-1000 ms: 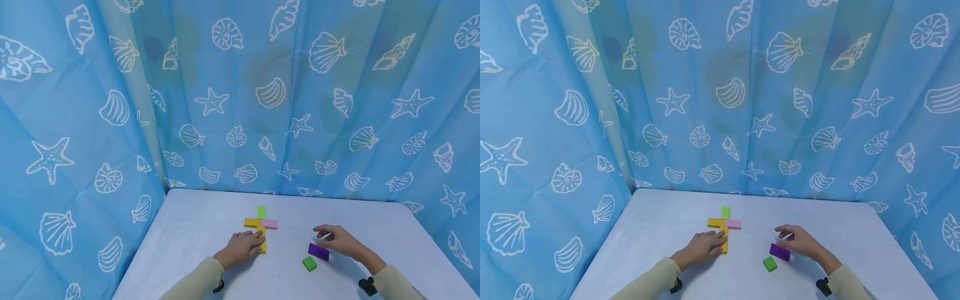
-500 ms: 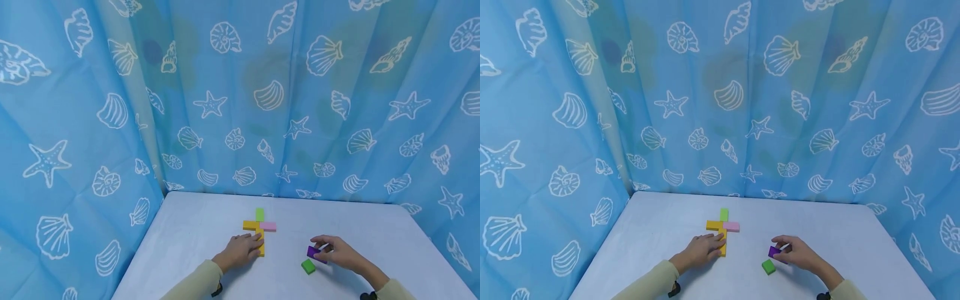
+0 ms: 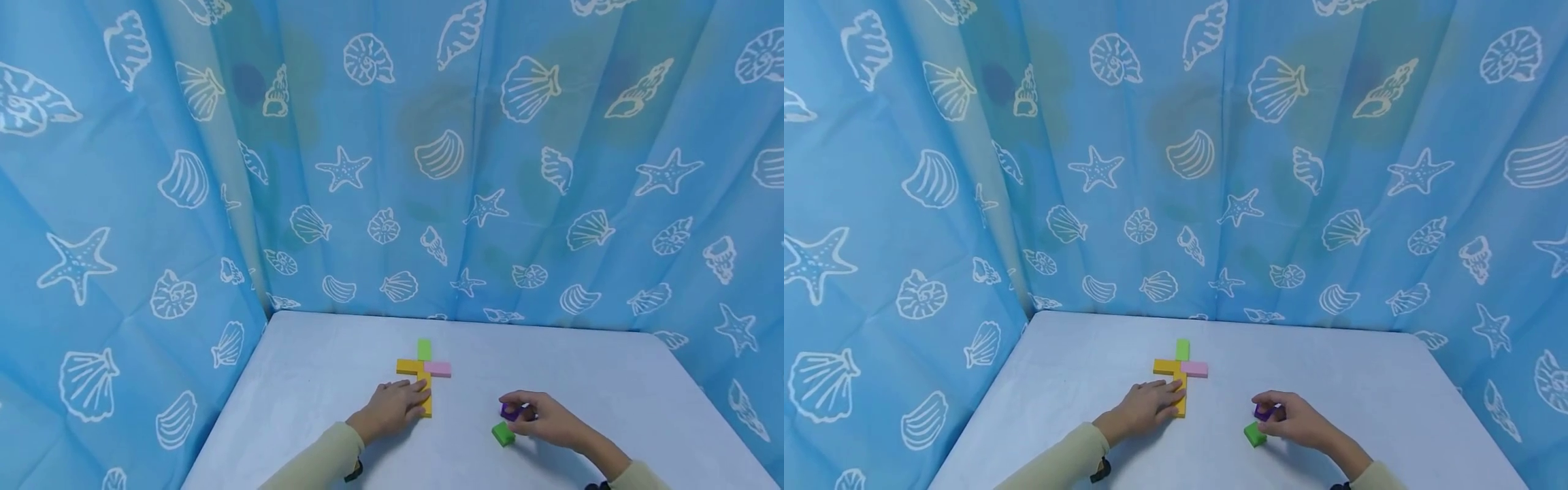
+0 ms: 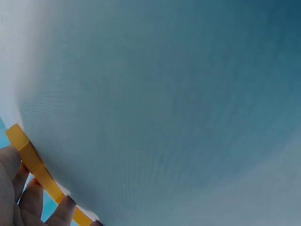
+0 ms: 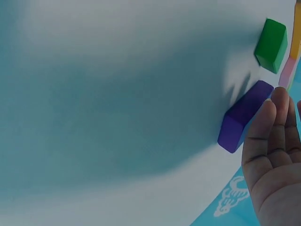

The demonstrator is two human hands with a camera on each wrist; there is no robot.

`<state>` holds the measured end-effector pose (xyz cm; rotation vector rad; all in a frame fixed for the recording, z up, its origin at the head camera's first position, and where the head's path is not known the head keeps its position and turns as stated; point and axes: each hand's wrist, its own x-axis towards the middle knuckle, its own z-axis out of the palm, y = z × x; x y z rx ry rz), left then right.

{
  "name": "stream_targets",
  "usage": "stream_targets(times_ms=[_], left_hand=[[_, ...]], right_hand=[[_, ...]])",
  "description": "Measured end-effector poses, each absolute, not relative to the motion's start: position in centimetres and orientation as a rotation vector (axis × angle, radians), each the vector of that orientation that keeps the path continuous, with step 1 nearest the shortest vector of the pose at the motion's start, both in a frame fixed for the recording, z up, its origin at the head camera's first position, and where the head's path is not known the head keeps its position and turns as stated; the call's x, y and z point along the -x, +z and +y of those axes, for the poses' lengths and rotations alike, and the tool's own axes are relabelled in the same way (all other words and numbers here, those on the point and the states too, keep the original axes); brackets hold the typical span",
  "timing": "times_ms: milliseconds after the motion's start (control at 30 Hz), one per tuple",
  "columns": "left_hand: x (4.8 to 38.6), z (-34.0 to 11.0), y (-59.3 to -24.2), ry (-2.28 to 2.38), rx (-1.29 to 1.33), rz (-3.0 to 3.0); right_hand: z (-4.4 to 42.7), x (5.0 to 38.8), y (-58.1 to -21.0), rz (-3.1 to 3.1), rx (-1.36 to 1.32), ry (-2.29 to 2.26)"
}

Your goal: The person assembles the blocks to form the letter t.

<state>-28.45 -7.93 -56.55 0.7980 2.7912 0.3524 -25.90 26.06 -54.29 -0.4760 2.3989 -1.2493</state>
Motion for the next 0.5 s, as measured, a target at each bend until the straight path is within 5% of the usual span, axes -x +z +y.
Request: stream_targets(times_ms=[500], left_hand=[[28.6,-7.8,-56.8,0.377,-0.797,2.788]], right_hand=[[24.4,25.0,-55.2,2.449,0.513,-1.090]])
